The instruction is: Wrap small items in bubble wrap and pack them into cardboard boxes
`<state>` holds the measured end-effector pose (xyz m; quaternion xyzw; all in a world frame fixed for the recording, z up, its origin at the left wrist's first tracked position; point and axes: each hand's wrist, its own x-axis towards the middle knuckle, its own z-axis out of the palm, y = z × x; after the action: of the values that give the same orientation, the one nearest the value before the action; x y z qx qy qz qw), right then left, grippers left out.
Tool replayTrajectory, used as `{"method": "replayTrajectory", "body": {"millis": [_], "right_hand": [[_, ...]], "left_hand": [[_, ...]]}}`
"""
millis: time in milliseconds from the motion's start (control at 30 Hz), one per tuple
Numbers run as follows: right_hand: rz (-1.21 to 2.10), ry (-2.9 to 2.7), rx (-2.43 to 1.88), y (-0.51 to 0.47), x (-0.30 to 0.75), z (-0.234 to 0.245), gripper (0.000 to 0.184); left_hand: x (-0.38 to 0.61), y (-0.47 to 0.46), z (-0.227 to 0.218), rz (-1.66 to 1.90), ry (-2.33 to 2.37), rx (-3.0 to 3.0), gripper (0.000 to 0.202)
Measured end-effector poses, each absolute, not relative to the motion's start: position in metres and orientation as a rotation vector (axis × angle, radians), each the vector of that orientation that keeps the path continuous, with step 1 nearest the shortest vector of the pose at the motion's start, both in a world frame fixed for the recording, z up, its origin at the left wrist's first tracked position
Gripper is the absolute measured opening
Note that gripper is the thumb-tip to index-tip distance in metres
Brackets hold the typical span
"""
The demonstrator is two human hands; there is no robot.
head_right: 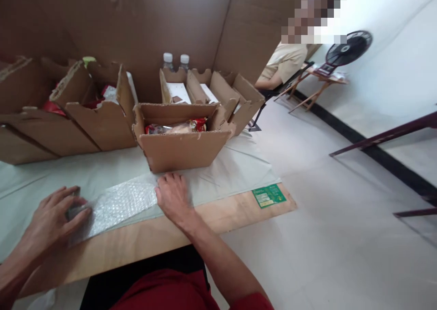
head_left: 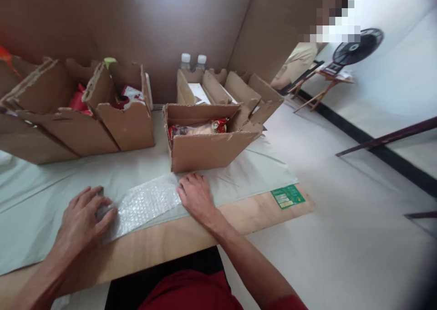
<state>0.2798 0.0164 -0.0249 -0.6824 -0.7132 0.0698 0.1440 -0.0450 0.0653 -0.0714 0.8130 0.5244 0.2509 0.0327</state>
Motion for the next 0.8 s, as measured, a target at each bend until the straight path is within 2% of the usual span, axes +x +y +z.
{"method": "replayTrajectory", "body": {"millis": [100,200,300,400,533,600,700,800], "right_hand": [[0.44,-1.849,-1.781,0.007,0.291,-0.024,0.012],[0.579,-1.62,-1.557,-0.004,0.308,-0.012,0.013],[0.539,-1.597,-1.352,-0.011,0.325,0.004,0.016],[0.485,-1.735,-1.309,-0.015,0.341,0.006,0.029],[0.478,-1.968,-1.468,-0.028,0.364,-0.02,0.039],[0.442,-2.001,-1.545,-0.036,0.375,-0.03,0.038],[0.321,-1.955,-1.597,-0.041,0.376,-0.025,0.032],[0.251,-2.035,-1.526,-0.034,0.34,-0.007,0.031]], "left_hand": [[-0.037,0.06,-0.058,0.803,1.594,2.334,0.023],[-0.023,0.045,-0.023,0.802,1.721,2.103,0.019],[-0.01,0.033,0.007,0.994,1.616,2.21,0.02],[-0.006,0.03,0.004,1.12,1.307,2.484,0.012],[-0.023,0.022,-0.03,0.767,1.039,2.74,0.028],[-0.031,0.014,-0.03,0.657,1.063,2.697,0.039],[-0.026,0.004,-0.004,0.74,1.189,2.563,0.05],[-0.001,0.0,0.016,0.861,1.17,2.573,0.05]]}}
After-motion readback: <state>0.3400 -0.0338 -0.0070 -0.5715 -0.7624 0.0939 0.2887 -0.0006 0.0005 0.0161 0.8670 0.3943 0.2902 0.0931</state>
